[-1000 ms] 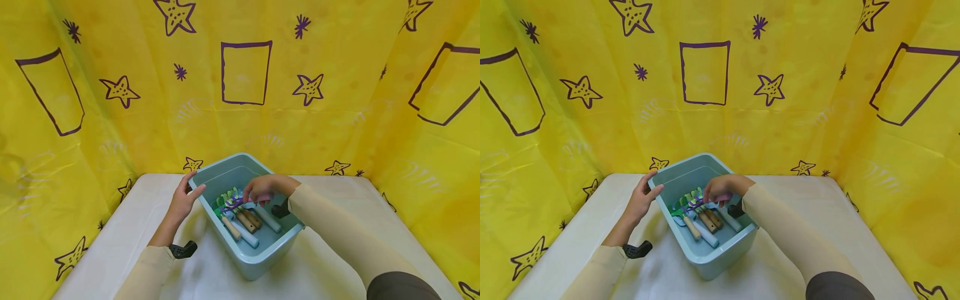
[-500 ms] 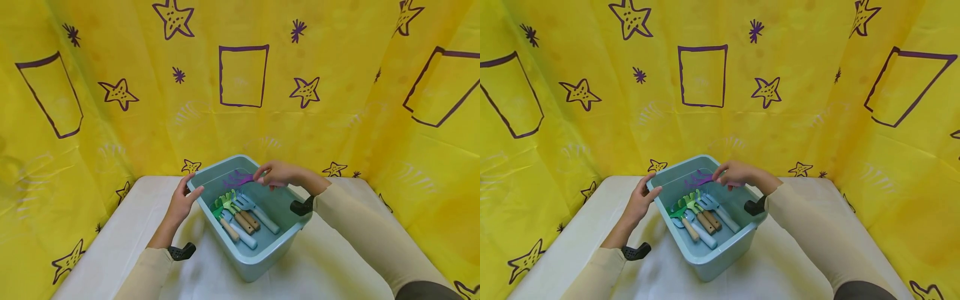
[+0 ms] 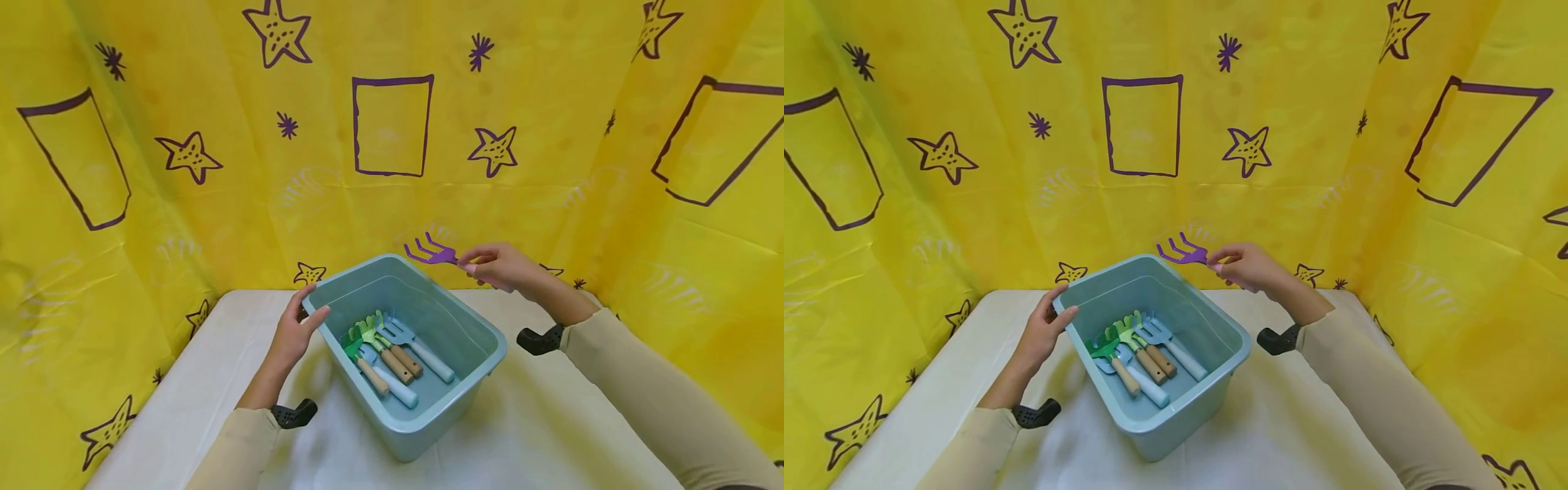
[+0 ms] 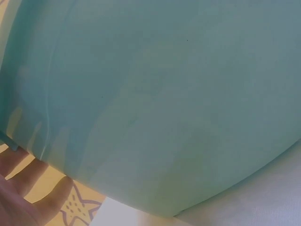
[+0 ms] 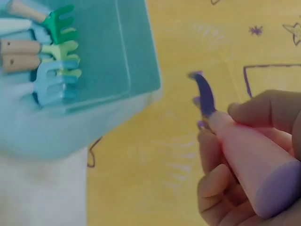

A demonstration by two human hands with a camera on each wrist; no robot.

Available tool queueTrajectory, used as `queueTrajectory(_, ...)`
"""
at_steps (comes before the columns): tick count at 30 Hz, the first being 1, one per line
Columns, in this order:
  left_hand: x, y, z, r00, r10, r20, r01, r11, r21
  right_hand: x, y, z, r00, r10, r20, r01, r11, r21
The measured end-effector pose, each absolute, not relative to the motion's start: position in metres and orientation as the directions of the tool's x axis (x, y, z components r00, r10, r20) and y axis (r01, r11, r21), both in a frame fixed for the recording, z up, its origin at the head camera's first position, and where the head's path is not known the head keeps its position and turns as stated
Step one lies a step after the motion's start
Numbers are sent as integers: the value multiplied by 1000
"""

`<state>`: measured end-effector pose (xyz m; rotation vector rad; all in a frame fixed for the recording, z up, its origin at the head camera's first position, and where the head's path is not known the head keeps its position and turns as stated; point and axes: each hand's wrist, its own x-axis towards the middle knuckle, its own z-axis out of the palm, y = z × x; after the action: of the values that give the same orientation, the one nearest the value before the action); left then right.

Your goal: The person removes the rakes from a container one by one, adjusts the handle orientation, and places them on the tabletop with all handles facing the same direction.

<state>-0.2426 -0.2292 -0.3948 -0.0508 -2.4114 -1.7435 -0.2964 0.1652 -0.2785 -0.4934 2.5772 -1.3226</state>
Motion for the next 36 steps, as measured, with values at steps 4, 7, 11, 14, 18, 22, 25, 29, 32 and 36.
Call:
queueTrajectory(4, -242, -230, -395, -987, -68, 148, 118, 327, 937, -294, 179, -292, -955, -295, -2, -168, 550, -818)
queueTrajectory(7, -245, -232, -401, -983, -73, 166, 132, 335, 933, -292, 186, -307, -974, -225, 13, -136, 543, -829)
queueTrajectory(11, -245, -232, -404, -981, -79, 178, 141, 338, 931, -286, 191, -326, -990, -137, 24, -94, 535, -840)
queueTrajectory(14, -245, -232, -403, -980, -81, 182, 145, 341, 929, -285, 193, -340, -997, -75, 23, -60, 548, -834)
queueTrajectory(18, -246, -231, -402, -981, -80, 178, 140, 344, 929, -285, 199, -360, -1000, -1, 13, -11, 579, -815)
queueTrajectory(22, -246, -231, -403, -981, -79, 177, 141, 332, 933, -287, 207, -379, -999, 39, 0, 23, 590, -807)
queueTrajectory(25, -246, -231, -402, -979, -81, 186, 150, 329, 932, -286, 211, -392, -998, 59, -24, 54, 589, -806)
queueTrajectory(29, -245, -231, -403, -978, -80, 193, 157, 329, 931, -282, 216, -411, -995, 85, -57, 96, 596, -797)
queueTrajectory(32, -245, -231, -405, -978, -80, 192, 156, 330, 931, -280, 221, -428, -992, 104, -68, 117, 602, -790)
queueTrajectory(36, -245, -232, -404, -978, -85, 193, 154, 333, 930, -282, 224, -450, -990, 129, -58, 125, 612, -781)
